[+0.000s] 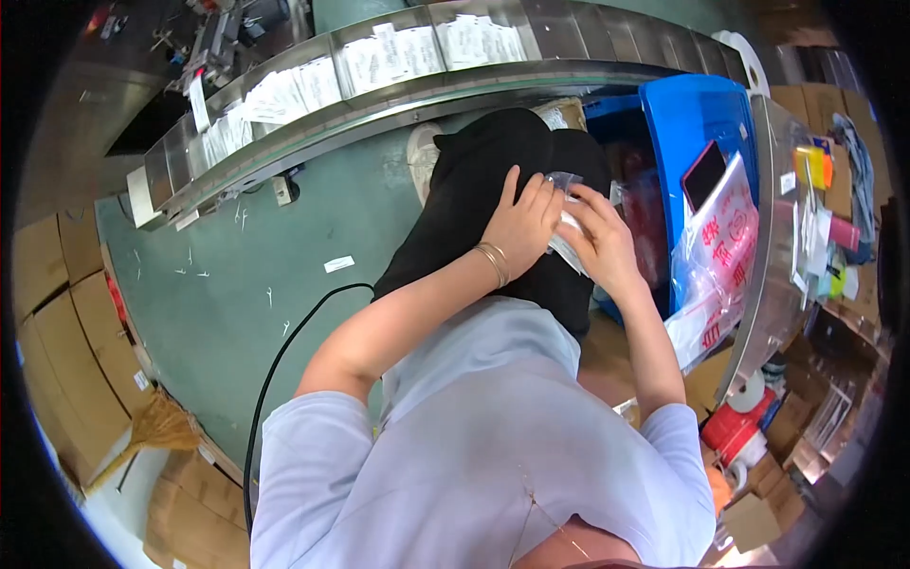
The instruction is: Manually packaging small white items into plastic bags and organizing them for shipment.
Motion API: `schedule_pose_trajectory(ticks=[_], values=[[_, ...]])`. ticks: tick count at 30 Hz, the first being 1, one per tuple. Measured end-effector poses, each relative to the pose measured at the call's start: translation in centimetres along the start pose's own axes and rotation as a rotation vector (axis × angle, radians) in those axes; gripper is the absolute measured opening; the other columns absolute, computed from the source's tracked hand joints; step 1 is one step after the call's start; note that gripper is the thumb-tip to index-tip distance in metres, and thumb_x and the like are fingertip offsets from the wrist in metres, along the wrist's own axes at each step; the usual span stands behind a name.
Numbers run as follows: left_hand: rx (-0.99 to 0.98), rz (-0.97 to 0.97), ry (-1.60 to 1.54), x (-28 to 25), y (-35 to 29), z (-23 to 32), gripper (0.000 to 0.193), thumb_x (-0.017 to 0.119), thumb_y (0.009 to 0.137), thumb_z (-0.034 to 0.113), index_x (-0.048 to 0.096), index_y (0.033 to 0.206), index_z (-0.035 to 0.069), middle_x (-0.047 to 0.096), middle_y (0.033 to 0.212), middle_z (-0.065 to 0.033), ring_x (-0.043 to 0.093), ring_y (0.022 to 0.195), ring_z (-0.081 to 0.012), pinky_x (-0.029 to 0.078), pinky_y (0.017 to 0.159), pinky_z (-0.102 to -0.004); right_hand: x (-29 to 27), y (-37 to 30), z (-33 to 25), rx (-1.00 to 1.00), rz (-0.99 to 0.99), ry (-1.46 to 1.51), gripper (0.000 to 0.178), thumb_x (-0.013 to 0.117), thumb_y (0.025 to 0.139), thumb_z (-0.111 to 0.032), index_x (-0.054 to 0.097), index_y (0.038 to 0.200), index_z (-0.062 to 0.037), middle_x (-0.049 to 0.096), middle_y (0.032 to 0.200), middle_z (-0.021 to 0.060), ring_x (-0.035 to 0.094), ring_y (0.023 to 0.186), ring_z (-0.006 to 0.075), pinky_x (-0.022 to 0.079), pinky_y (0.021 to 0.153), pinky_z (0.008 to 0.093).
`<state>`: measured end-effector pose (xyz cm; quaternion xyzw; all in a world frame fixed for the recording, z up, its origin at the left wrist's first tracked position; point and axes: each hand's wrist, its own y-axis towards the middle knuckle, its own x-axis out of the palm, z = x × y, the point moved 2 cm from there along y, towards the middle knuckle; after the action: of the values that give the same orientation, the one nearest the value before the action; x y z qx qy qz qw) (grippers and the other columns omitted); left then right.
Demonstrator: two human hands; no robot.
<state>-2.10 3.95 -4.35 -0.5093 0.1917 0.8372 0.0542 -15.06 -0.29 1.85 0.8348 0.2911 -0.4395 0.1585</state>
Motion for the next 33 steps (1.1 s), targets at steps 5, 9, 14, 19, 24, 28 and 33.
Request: schedule_pose_trajectory(ticks=[5,9,14,19,24,28,33], values=[[0.036,-0.116,0.009,0.6,1.0,-0.3,0.046,0.056,0.077,0.022,0.049,0.116,-0.002,0.05,0.117,-0.0165,0.04,0.119,-0.0314,0.019,0.106,-0.0503,2.3,0.4,1.1,0.342,0.043,0.04,0.038,0.062,0.081,-0.026,0.052,0.109,-0.0021,0.056,0.108,0.0175,0.055,0.093,0.0371,0.046,0.078,0.0376],[0.023,-0.14,-0.116,-0.2,1.1,-0.5,0.059,0.066,0.07,0.027,0.046,0.117,-0.004,0.049,0.118,-0.0171,0.04,0.118,-0.0319,0.02,0.106,-0.0486,0.7,-0.7,2.0,0.332,0.26,0.299,0.031,0.052,0.089,-0.017,0.05,0.117,-0.0043,0.055,0.106,0.0153,0.056,0.094,0.0287,0.044,0.08,0.0333],[-0.006,-0.035,-0.137,-0.1,1.4,-0.2,0.075,0.077,0.057,0.026,0.041,0.118,0.002,0.049,0.117,-0.0155,0.042,0.117,-0.0308,0.023,0.105,-0.0471,3.0,-3.4,1.6,0.246,0.599,0.438,0.029,0.057,0.086,-0.02,0.054,0.108,-0.0011,0.055,0.093,0.0146,0.055,0.092,0.0294,0.043,0.082,0.0335],[0.045,-0.13,-0.114,0.1,1.2,0.0,0.074,0.076,0.061,0.03,0.042,0.118,-0.003,0.047,0.118,-0.0182,0.041,0.118,-0.0321,0.021,0.107,-0.0489,3.0,-2.4,0.8,0.242,0.588,0.222,0.018,0.053,0.088,-0.01,0.06,0.1,0.0014,0.053,0.104,0.0146,0.05,0.099,0.0232,0.04,0.084,0.0297],[-0.052,-0.072,-0.235,0.8,0.7,-0.1,0.078,0.078,0.056,0.025,0.039,0.12,0.002,0.046,0.118,-0.0152,0.04,0.119,-0.0312,0.02,0.106,-0.0489,2.2,-3.7,2.7,0.204,0.484,0.224,0.014,0.053,0.087,-0.008,0.062,0.09,0.0023,0.05,0.11,0.0151,0.05,0.096,0.022,0.041,0.083,0.0299],[-0.074,-0.058,-0.265,0.9,0.6,0.1,0.079,0.078,0.057,0.024,0.037,0.121,0.002,0.045,0.12,-0.0153,0.04,0.119,-0.0318,0.02,0.107,-0.0491,1.8,-3.3,2.4,0.087,0.409,0.198,0.014,0.054,0.087,-0.008,0.061,0.095,0.0002,0.047,0.115,0.0173,0.048,0.102,0.0241,0.039,0.087,0.0314],[0.004,-0.044,-0.206,0.2,1.1,0.5,0.076,0.076,0.059,0.025,0.038,0.121,0.0,0.045,0.119,-0.0158,0.039,0.119,-0.0329,0.019,0.107,-0.0489,2.0,-1.5,1.4,0.059,0.41,0.194,0.03,0.051,0.087,-0.013,0.05,0.114,0.0006,0.041,0.127,0.0196,0.04,0.119,0.0295,0.03,0.099,0.0355]])
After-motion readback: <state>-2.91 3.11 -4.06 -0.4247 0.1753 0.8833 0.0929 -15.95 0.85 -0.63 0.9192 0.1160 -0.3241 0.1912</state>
